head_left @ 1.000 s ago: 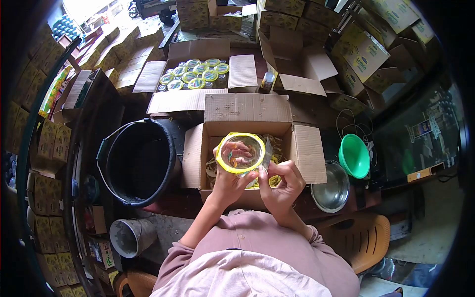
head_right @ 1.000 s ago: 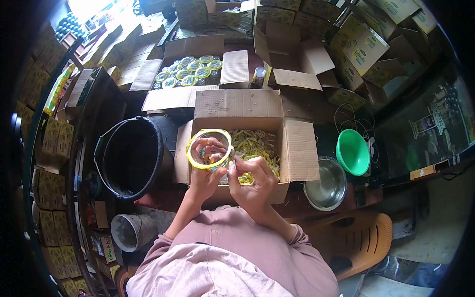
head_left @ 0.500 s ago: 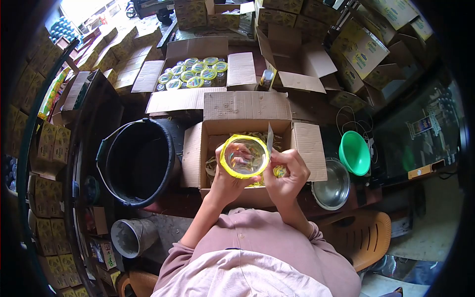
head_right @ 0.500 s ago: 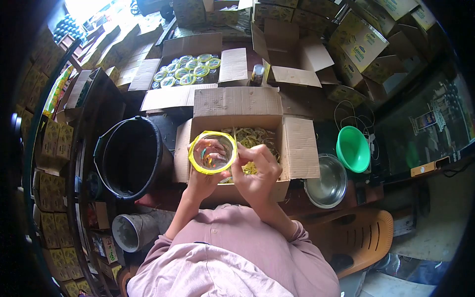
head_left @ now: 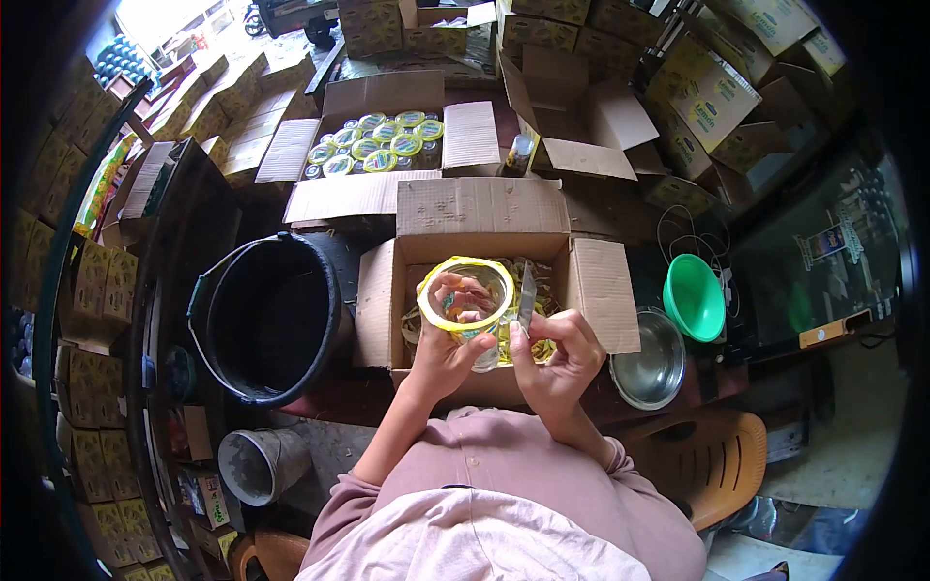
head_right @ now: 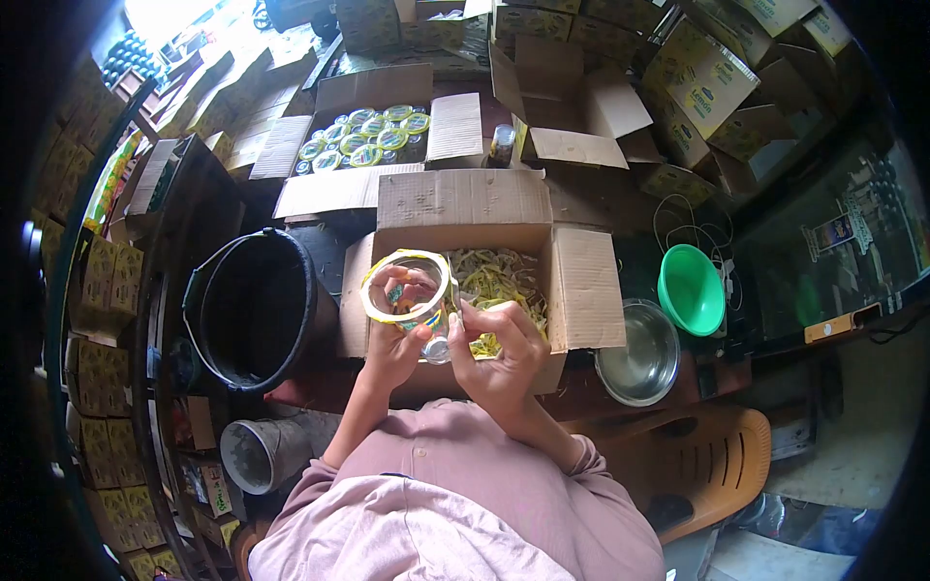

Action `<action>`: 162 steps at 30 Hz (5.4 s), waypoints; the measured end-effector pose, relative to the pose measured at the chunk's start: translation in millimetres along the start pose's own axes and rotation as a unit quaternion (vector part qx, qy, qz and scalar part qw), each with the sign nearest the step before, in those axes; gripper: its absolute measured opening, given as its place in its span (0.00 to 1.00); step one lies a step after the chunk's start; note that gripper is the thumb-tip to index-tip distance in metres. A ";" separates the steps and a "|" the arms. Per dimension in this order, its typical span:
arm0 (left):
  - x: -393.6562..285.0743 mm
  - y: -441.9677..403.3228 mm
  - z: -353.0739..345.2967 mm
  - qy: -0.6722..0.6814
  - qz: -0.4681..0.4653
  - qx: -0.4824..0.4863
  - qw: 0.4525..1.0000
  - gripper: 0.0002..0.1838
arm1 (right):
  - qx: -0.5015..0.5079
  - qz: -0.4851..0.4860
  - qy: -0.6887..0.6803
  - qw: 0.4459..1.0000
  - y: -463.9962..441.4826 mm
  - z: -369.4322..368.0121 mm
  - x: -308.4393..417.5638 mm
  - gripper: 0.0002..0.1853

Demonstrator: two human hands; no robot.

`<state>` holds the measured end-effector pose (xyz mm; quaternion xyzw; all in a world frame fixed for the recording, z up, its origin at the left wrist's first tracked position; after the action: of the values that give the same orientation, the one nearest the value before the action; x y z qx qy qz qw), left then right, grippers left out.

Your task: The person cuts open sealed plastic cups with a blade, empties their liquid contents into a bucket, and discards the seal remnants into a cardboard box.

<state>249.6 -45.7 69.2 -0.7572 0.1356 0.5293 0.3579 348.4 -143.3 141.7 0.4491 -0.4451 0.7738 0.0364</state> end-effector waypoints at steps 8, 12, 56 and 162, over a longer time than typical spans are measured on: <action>-0.7 0.9 3.4 -0.083 -0.017 -0.025 0.996 0.41 | 0.003 0.027 0.037 0.999 -2.6 -3.4 5.8 0.11; -14.9 -0.3 1.8 -0.200 -0.065 -0.029 0.977 0.43 | -0.002 0.034 0.081 0.996 -2.2 -1.8 2.8 0.12; 2.6 -5.1 -1.8 0.009 0.035 0.067 0.997 0.36 | -0.012 -0.042 0.012 0.999 -6.3 2.1 -21.1 0.09; 7.3 -4.7 8.9 -0.022 0.037 0.073 0.996 0.36 | 0.043 -0.019 0.051 0.998 1.8 -5.7 -24.2 0.11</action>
<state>249.0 -35.1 62.9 -0.7114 0.1938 0.5474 0.3958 358.1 -132.0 121.8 0.4186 -0.4005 0.8133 0.0546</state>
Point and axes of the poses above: each hand's wrist, its own y-axis away from the middle knuckle, its own z-axis out of the back of the hand, x = y × z, the point moved 7 cm from there along -y, towards the middle knuckle, and after that the axes turned 3 degrees about x, right-handed, at the moved point
